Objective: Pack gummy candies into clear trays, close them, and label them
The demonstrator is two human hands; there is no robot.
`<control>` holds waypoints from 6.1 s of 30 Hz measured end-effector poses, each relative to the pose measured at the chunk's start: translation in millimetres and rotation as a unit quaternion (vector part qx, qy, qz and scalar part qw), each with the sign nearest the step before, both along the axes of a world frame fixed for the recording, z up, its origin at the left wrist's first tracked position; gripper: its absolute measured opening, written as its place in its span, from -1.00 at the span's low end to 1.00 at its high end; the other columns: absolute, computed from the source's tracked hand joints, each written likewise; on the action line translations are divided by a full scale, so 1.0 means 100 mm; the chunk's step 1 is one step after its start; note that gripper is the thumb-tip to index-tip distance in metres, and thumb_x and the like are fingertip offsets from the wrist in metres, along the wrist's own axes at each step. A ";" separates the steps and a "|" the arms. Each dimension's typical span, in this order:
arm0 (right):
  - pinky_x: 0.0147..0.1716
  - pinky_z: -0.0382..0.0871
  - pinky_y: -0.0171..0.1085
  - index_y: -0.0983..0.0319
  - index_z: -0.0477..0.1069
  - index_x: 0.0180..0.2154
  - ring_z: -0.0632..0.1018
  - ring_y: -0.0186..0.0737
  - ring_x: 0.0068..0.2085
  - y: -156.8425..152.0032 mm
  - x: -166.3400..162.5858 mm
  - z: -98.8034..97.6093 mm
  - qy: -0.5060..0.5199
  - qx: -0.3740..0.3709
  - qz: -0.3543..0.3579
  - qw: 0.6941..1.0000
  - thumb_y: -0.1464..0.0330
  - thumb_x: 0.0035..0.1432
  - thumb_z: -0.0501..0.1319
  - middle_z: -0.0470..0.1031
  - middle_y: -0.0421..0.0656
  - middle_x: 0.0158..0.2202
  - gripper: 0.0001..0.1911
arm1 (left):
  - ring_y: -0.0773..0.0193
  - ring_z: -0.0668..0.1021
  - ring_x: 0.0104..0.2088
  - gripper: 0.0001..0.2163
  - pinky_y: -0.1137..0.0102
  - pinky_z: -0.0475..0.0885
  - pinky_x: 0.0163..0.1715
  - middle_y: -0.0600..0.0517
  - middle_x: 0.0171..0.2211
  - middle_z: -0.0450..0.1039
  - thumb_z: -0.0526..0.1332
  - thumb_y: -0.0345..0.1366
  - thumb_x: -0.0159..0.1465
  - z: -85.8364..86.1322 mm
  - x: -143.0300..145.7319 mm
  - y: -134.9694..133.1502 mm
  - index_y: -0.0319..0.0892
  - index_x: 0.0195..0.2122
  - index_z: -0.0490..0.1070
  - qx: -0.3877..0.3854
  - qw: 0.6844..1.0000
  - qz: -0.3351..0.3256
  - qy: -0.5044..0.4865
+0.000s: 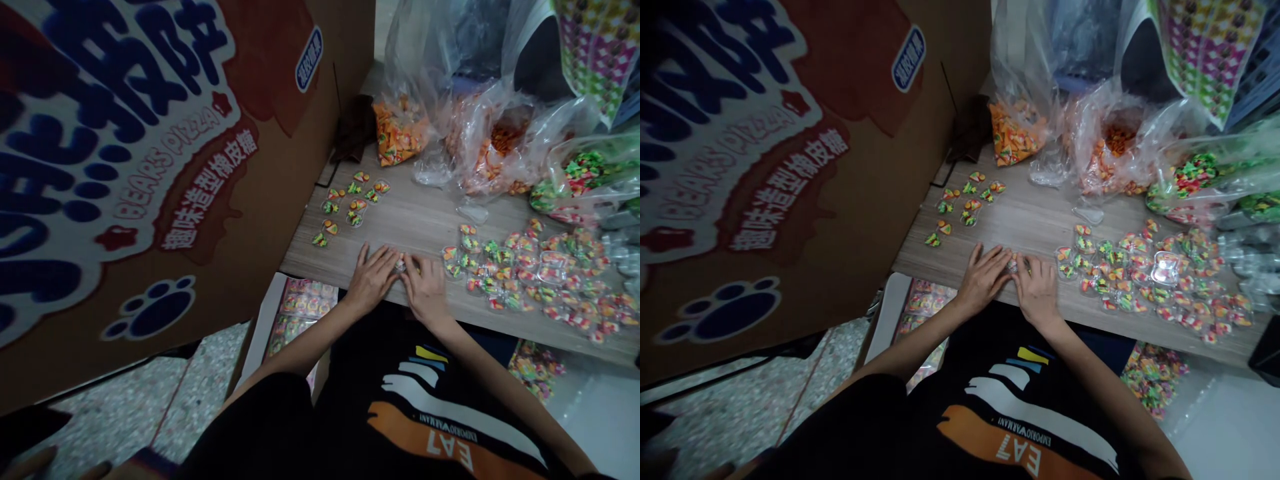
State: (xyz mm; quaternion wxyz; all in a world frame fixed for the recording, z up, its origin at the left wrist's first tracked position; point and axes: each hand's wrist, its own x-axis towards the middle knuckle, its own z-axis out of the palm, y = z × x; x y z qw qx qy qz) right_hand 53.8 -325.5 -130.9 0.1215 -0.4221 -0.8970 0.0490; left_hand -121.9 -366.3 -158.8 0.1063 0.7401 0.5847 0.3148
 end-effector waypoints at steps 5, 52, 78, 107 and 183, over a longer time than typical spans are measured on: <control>0.00 0.27 -0.01 0.31 0.27 0.30 0.38 0.08 0.08 -0.02 0.02 -0.03 -0.003 -0.019 0.023 1.000 0.26 0.44 0.01 0.41 0.14 0.15 -0.50 | 0.06 0.48 0.23 -0.64 -0.15 0.12 0.34 -0.13 0.12 0.54 0.11 -0.26 0.46 -0.01 0.01 0.00 -0.16 0.25 0.35 0.030 0.999 0.014 -0.003; -0.07 0.28 -0.08 0.26 0.50 0.04 0.41 0.04 -0.06 1.78 0.47 0.18 -0.072 0.003 -0.088 0.994 0.33 0.21 0.17 0.47 0.06 -0.08 -0.61 | -0.02 0.44 0.06 -0.62 0.03 0.34 0.08 -0.13 0.05 0.50 0.10 -0.50 0.28 0.21 -0.25 1.17 -0.15 0.10 0.43 -0.043 0.995 0.083 0.038; 0.07 0.41 -0.02 0.09 0.48 0.13 0.48 -0.06 0.03 0.60 -0.23 0.32 0.292 -0.267 0.030 0.918 0.06 0.25 0.27 0.44 -0.06 -0.03 -0.52 | 0.40 0.34 -0.50 -0.68 0.47 0.21 -0.46 0.14 -0.54 0.35 0.38 -0.03 0.11 0.52 0.03 0.42 -0.19 -0.47 0.43 -0.205 0.757 0.106 -0.611; -0.19 0.48 -0.17 0.15 0.62 -0.07 0.58 -0.12 -0.09 0.27 -0.39 0.30 0.603 -0.534 -0.146 0.575 0.08 0.14 0.35 0.64 -0.08 -0.06 -0.61 | 0.37 0.51 -0.52 -0.89 0.48 0.43 -0.46 0.09 -0.47 0.52 0.26 -0.26 0.21 0.68 0.22 0.37 -0.17 -0.37 0.52 -0.166 0.835 0.126 -0.510; 0.38 -0.17 0.27 0.25 0.05 0.42 0.03 0.12 0.46 0.38 -0.52 -0.03 -0.040 -0.074 0.145 0.986 0.22 0.40 0.09 0.03 0.06 0.46 -0.35 | 0.35 0.53 -0.53 -0.65 0.46 0.54 -0.53 0.10 -0.56 0.47 0.49 -0.11 -0.09 0.46 -0.45 -0.11 -0.20 -0.45 0.43 -0.246 0.679 0.201 -0.662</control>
